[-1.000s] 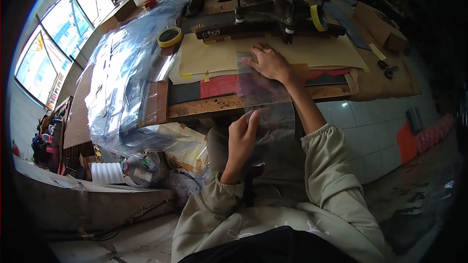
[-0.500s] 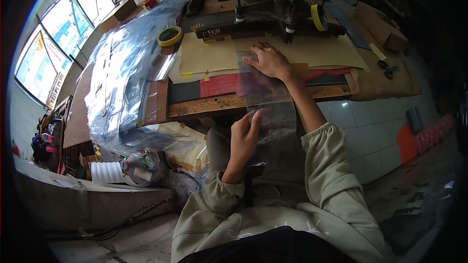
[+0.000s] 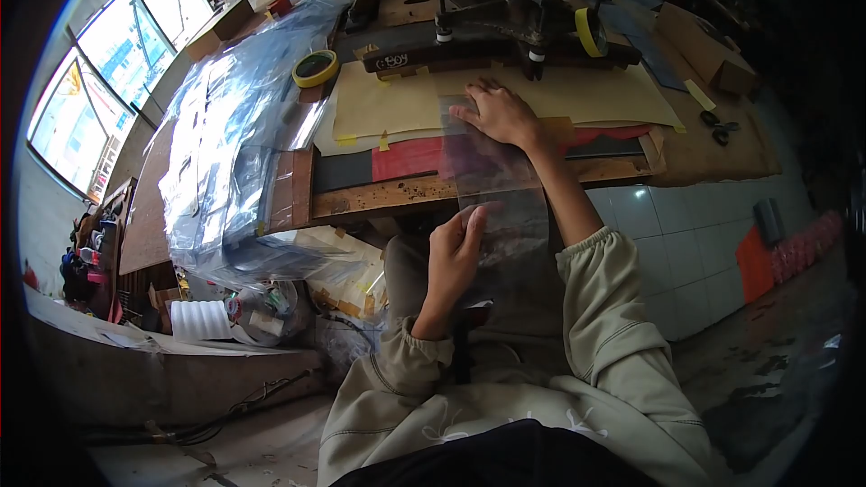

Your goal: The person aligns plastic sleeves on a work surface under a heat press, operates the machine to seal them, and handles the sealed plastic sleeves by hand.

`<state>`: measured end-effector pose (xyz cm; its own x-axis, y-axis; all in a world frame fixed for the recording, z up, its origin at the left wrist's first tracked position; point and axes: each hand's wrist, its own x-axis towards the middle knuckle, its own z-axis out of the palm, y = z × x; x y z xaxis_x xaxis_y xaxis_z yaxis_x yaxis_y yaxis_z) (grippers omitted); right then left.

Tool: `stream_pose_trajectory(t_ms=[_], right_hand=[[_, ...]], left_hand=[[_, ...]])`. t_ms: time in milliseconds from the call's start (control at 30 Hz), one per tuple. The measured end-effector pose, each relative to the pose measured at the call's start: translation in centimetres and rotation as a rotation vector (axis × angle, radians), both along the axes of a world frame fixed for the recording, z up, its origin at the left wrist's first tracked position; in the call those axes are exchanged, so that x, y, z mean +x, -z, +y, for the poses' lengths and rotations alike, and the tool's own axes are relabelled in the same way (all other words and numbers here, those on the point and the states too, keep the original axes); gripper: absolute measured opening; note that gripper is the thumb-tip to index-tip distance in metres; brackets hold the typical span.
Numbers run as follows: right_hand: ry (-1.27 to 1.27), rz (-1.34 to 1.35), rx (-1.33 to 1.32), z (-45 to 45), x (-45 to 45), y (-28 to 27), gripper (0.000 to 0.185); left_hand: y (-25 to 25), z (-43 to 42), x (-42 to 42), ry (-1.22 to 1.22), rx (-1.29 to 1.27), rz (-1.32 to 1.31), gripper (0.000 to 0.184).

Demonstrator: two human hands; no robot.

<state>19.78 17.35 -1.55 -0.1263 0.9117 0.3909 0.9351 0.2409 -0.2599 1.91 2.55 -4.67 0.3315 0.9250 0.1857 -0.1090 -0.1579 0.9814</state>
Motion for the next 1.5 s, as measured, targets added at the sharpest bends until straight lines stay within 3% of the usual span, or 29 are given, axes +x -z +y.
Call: stream_pose_trajectory(t_ms=[500,900,967,1033,1167,1267,1367,1500], right_hand=[[0.016,0.016,0.044,-0.1,-0.3,0.2,0.061],[0.013,-0.008,0.087,-0.3,-0.3,0.4,0.059],[0.014,0.010,0.046,-0.5,-0.4,0.1,0.061],[0.059,-0.006,0.165,-0.5,-0.7,0.8,0.063],[0.091,-0.026,0.367,-4.2,-2.0,-0.2,0.062],[0.043,0.129,0.230,-10.4,-3.6,-0.9,0.055],[0.099,0.013,0.242,-13.1,-4.4,0.8,0.048],[0.139,0.042,0.294,-13.5,-5.0,1.2,0.042]], left_hand=[[0.4,0.1,-0.4,-0.002,-0.043,-0.026,0.032],[3.1,0.8,-0.6,-0.077,0.027,0.116,0.039],[1.7,0.5,-1.3,-0.108,0.104,0.295,0.038],[1.0,0.4,-1.9,-0.146,0.164,0.449,0.033],[0.4,0.1,-3.2,-0.253,0.441,0.477,0.021],[-0.8,-1.0,-4.1,-0.335,0.420,0.539,0.017],[-2.2,-0.9,-3.5,-0.597,0.652,0.648,0.014],[-3.2,0.9,0.3,-0.593,0.822,0.552,0.019]])
